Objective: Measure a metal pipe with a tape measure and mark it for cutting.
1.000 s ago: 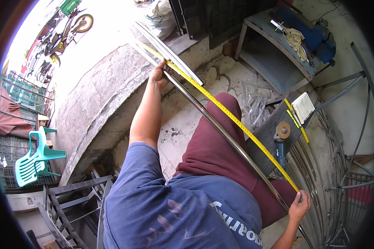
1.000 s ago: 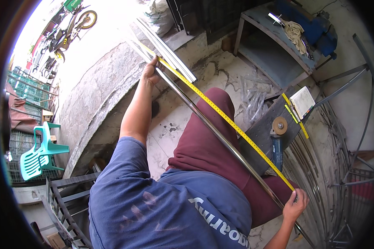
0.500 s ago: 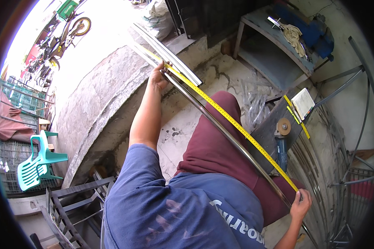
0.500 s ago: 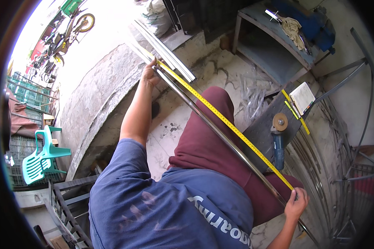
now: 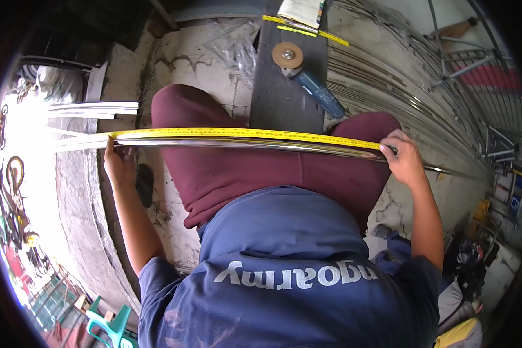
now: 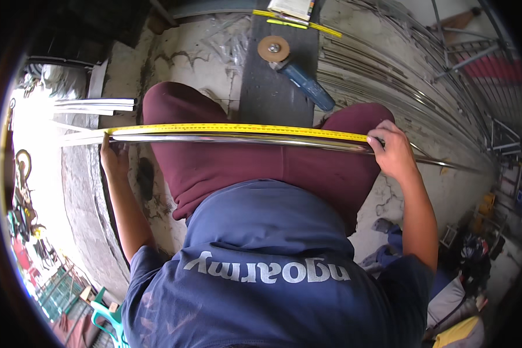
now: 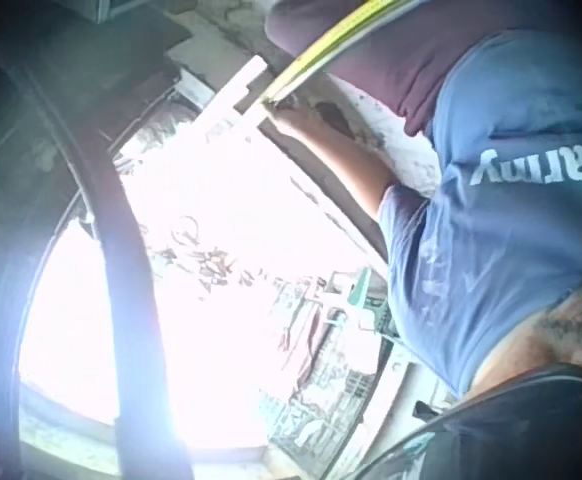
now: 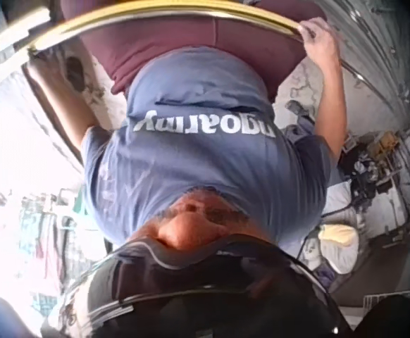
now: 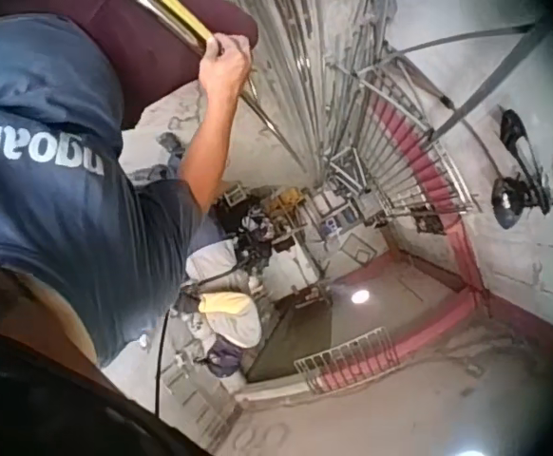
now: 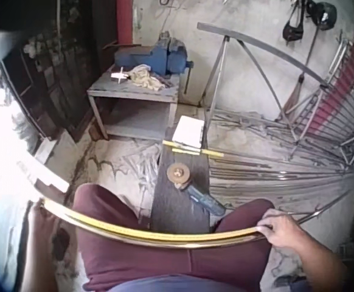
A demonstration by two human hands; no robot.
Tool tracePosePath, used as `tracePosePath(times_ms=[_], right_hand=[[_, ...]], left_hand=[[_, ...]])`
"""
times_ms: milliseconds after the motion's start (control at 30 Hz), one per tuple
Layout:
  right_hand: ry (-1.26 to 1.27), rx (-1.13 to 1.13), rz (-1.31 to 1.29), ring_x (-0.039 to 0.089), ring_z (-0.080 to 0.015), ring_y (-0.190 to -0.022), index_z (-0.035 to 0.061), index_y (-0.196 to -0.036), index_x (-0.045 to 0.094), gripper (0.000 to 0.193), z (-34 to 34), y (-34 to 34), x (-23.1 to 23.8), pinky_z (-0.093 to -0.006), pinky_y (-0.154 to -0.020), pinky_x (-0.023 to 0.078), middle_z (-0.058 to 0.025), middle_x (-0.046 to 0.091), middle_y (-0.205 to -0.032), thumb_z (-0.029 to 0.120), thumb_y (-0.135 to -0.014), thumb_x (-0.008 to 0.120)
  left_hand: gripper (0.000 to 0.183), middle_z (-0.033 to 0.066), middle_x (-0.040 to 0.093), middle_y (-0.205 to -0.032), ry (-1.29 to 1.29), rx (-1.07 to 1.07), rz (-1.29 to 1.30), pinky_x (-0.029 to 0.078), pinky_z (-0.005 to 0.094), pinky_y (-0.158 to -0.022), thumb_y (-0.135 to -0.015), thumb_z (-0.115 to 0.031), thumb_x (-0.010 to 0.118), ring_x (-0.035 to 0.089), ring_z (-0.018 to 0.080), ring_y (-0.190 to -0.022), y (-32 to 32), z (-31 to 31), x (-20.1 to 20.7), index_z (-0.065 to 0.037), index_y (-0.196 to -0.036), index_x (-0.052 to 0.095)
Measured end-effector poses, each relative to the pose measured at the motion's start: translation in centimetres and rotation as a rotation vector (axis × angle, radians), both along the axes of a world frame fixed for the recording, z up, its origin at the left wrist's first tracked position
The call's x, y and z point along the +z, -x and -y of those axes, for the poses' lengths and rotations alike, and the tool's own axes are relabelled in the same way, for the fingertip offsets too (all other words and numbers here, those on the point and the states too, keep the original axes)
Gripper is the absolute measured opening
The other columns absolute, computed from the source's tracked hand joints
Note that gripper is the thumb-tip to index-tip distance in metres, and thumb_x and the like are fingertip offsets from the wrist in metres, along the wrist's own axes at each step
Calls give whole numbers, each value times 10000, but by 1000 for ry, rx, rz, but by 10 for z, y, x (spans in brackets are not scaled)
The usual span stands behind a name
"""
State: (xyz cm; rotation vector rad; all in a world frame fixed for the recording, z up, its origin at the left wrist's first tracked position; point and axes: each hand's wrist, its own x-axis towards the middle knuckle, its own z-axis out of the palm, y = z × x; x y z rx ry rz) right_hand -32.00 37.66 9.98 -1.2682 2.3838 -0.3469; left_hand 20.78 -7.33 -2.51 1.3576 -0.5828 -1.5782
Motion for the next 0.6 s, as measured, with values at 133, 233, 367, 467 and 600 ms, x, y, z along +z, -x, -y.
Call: tracePosePath(times_ms=[133,233,367,467,600], right_hand=[[-67,-39,21,663,-339,-966,-29,-992,747,140,-11,8,10,-403,-904,516,-145,671,-999,83,-913,719],[-130,-33,52,662,-338,-971,-37,-994,750,150,-17,14,16,-404,-904,516,-147,675,-991,82,-908,721],[-189,-11,69,658,-344,-978,-44,-1001,751,164,-22,23,18,-413,-905,515,-159,684,-978,84,-904,719],[-213,1,83,655,-348,-984,-45,-999,751,171,-26,32,16,-419,-906,513,-162,688,-978,94,-906,716],[-224,27,80,652,-350,-988,-42,-997,752,175,-19,34,16,-422,-905,511,-160,685,-976,106,-913,710]], left_hand=[[350,44,624,-774,67,-145,124,396,219,-483,-1090,-377,590,543,89,-599,45,-65,13,-30,-1118,622],[373,49,621,-815,7,-79,168,410,208,-484,-1088,-350,604,596,99,-638,82,-102,25,4,-1206,602],[419,45,623,-875,35,-22,172,446,198,-546,-1087,-330,612,611,103,-703,97,-117,33,33,-1293,583],[377,35,605,-866,59,-30,103,428,201,-566,-1097,-300,595,563,95,-697,93,-112,26,37,-1265,592],[280,7,527,-794,73,16,-31,352,231,-543,-1113,-250,561,420,86,-630,72,-90,12,16,-1180,615]])
